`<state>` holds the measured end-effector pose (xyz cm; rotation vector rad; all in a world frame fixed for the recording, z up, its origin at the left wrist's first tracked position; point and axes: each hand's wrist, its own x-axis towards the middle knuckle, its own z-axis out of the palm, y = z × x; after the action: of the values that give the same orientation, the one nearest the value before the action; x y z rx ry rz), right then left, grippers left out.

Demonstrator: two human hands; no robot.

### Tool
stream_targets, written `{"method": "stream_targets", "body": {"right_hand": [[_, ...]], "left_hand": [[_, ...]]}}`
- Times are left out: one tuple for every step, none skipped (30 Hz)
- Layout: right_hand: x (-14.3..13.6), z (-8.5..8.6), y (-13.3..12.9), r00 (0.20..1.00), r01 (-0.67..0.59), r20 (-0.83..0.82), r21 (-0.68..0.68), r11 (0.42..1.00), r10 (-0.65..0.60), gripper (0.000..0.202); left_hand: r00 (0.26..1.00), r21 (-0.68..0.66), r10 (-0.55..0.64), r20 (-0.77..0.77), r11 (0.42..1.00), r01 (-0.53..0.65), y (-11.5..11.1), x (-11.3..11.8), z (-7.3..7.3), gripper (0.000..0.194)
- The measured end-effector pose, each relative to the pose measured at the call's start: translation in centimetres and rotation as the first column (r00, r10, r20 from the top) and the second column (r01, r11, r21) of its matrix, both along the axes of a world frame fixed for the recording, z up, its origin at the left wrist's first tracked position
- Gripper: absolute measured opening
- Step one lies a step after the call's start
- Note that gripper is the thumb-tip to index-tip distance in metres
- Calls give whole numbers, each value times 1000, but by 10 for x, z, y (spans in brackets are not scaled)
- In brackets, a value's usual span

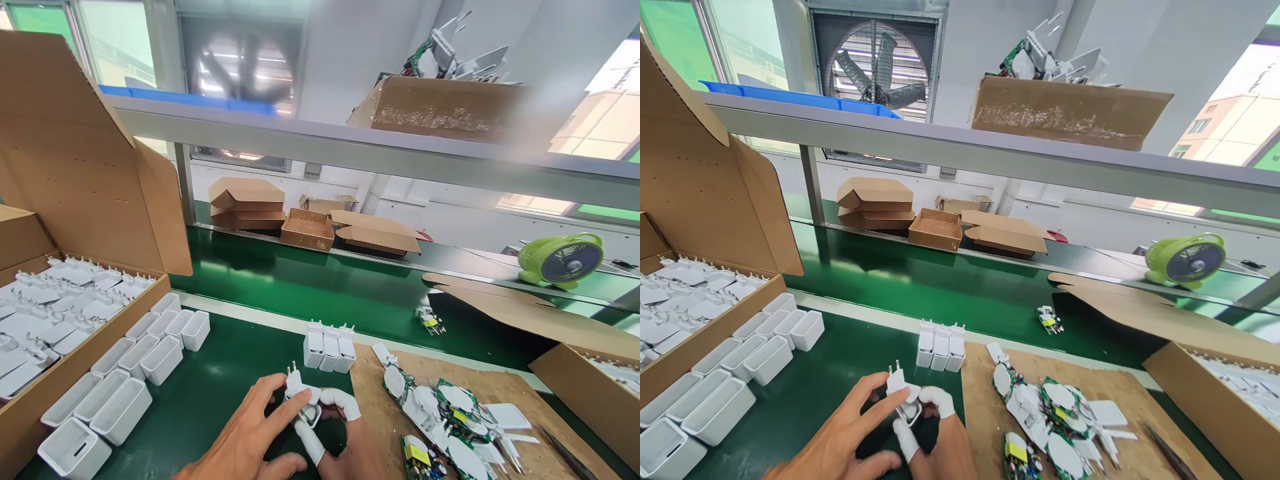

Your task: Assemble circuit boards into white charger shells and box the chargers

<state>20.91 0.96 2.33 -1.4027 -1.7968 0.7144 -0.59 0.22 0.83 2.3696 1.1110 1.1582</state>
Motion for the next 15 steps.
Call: {"method": "stream_targets", "body": {"right_hand": [[-1, -2, 0, 1000, 6, 5, 39, 999, -6, 40], [-2, -4, 1, 1000, -12, 12, 75, 997, 11, 42], [-3, -5, 2, 998, -57, 29, 108, 992, 54, 42], [-3, -4, 3, 993, -111, 55, 144, 983, 104, 38], [-3, -3, 3, 985, -161, 85, 181, 970, 148, 32], [-3, 0, 3, 979, -195, 109, 217, 957, 174, 27], [-3, 3, 3, 975, -214, 122, 256, 943, 188, 24], [-3, 7, 2, 972, -227, 126, 292, 929, 197, 24], [-2, 12, 1, 970, -237, 128, 306, 922, 207, 24], [-2, 17, -2, 968, -245, 128, 301, 921, 216, 23], [-2, 21, -4, 968, -247, 124, 285, 926, 220, 23], [-2, 25, -6, 967, -248, 119, 260, 933, 224, 21], [-2, 29, -9, 966, -253, 118, 230, 940, 232, 18], [-2, 31, -11, 964, -258, 117, 203, 945, 238, 15], [-2, 31, -13, 962, -265, 121, 185, 946, 245, 15]], "left_hand": [[1000, -28, -5, -5, 1000, 4, -1, -1, 1, 91], [1000, -39, -16, -9, 999, 15, -2, -2, 2, 84], [999, -30, -31, -11, 999, 31, -2, -3, 3, 77], [999, -12, -43, -14, 999, 43, -3, -4, 5, 72], [999, 12, -48, -19, 999, 48, -3, -4, 5, 69], [999, 40, -41, -26, 998, 42, -3, -4, 4, 67], [999, 72, -23, -35, 997, 25, -3, -3, 2, 65], [999, 106, 1, -45, 994, 3, -4, -2, -1, 64], [998, 138, 27, -56, 990, -19, -4, 0, -4, 62], [996, 162, 56, -71, 986, -44, -5, 2, -8, 62], [993, 175, 85, -86, 982, -69, -6, 4, -12, 61], [990, 172, 106, -96, 981, -88, -7, 5, -16, 59], [988, 152, 115, -99, 983, -100, -8, 7, -20, 57], [989, 117, 114, -96, 988, -102, -8, 8, -22, 55], [991, 73, 100, -87, 993, -94, -6, 8, -24, 52]]}}
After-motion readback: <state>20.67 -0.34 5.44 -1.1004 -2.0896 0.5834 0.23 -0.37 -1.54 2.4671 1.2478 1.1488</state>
